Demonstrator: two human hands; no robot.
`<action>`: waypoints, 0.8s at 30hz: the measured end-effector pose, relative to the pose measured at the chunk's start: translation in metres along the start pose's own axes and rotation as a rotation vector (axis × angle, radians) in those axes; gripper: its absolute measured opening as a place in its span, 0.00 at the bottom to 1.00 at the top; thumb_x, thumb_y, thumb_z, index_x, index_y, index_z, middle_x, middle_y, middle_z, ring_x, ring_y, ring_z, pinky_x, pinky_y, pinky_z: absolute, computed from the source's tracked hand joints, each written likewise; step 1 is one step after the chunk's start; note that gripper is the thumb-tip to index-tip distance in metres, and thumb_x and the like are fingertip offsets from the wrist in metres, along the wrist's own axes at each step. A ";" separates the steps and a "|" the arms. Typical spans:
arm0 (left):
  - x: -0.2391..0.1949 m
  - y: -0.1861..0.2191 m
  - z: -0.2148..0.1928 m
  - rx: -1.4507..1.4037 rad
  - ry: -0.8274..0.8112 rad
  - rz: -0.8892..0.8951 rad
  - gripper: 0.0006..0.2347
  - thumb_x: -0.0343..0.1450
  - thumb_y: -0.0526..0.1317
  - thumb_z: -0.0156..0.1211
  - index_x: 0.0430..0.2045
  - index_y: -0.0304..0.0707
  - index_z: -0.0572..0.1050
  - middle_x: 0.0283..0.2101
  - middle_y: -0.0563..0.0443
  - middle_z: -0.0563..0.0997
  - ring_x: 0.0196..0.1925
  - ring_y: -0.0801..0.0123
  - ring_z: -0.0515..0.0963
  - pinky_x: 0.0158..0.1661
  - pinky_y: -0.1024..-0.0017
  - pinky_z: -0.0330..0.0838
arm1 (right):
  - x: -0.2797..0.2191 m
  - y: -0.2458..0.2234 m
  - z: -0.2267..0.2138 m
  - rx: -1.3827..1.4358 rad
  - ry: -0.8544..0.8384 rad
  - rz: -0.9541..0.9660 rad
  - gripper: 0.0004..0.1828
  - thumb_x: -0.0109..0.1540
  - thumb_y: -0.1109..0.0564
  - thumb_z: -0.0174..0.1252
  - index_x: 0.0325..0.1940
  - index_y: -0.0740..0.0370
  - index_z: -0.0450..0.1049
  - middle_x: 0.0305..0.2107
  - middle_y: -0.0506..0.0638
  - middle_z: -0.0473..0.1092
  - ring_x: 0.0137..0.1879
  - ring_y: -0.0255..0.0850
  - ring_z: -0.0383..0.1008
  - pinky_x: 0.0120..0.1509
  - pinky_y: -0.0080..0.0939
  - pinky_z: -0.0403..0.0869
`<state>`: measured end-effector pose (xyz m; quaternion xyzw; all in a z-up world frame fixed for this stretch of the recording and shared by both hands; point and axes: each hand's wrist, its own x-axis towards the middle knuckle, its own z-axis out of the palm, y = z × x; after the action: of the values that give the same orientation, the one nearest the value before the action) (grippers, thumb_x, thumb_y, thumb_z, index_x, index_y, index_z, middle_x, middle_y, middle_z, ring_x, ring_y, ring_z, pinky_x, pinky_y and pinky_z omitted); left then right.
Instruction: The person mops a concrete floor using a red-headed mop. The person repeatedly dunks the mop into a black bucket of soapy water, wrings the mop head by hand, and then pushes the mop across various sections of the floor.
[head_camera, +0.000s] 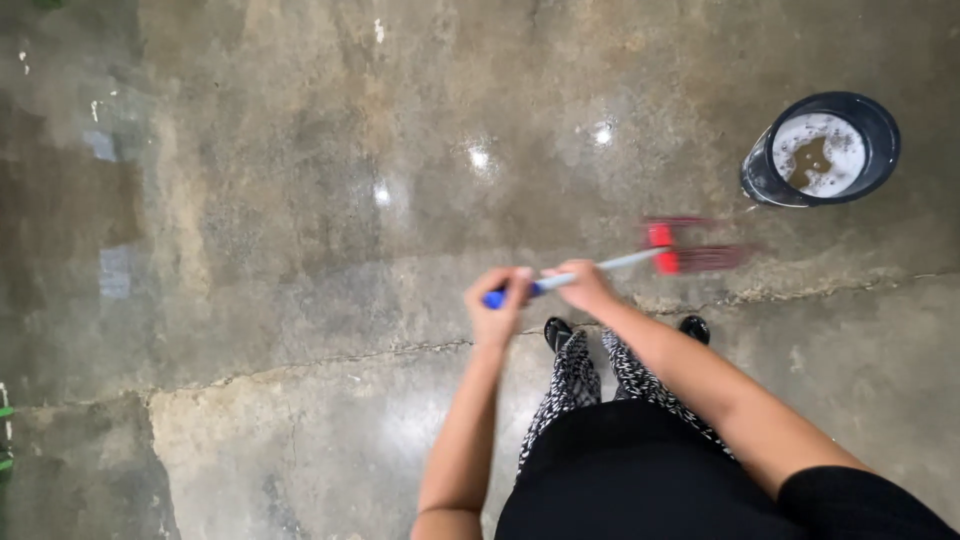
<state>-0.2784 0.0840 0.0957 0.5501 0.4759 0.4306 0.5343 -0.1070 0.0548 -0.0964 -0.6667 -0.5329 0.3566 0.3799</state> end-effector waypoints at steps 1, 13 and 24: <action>0.004 0.015 -0.021 0.017 0.025 0.020 0.08 0.71 0.37 0.68 0.27 0.29 0.81 0.24 0.53 0.78 0.25 0.77 0.76 0.26 0.76 0.72 | 0.007 -0.021 0.018 -0.002 -0.103 0.055 0.21 0.63 0.44 0.63 0.24 0.62 0.77 0.21 0.60 0.73 0.27 0.52 0.72 0.36 0.53 0.70; 0.002 -0.058 0.024 -0.260 -0.111 -0.031 0.06 0.74 0.35 0.62 0.29 0.30 0.77 0.26 0.51 0.80 0.26 0.76 0.76 0.30 0.76 0.71 | -0.008 0.034 -0.018 -0.054 -0.012 0.120 0.16 0.63 0.49 0.61 0.27 0.62 0.76 0.22 0.59 0.73 0.29 0.50 0.74 0.37 0.51 0.69; 0.007 -0.036 -0.037 -0.087 -0.101 -0.071 0.06 0.72 0.37 0.66 0.30 0.32 0.82 0.27 0.53 0.82 0.28 0.77 0.79 0.31 0.78 0.73 | 0.008 0.012 0.027 -0.149 -0.015 -0.088 0.14 0.61 0.48 0.60 0.28 0.60 0.77 0.26 0.59 0.74 0.33 0.56 0.76 0.38 0.53 0.71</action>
<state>-0.3153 0.0966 0.0618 0.5300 0.4484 0.4032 0.5962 -0.1243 0.0644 -0.1198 -0.6665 -0.5896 0.3038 0.3406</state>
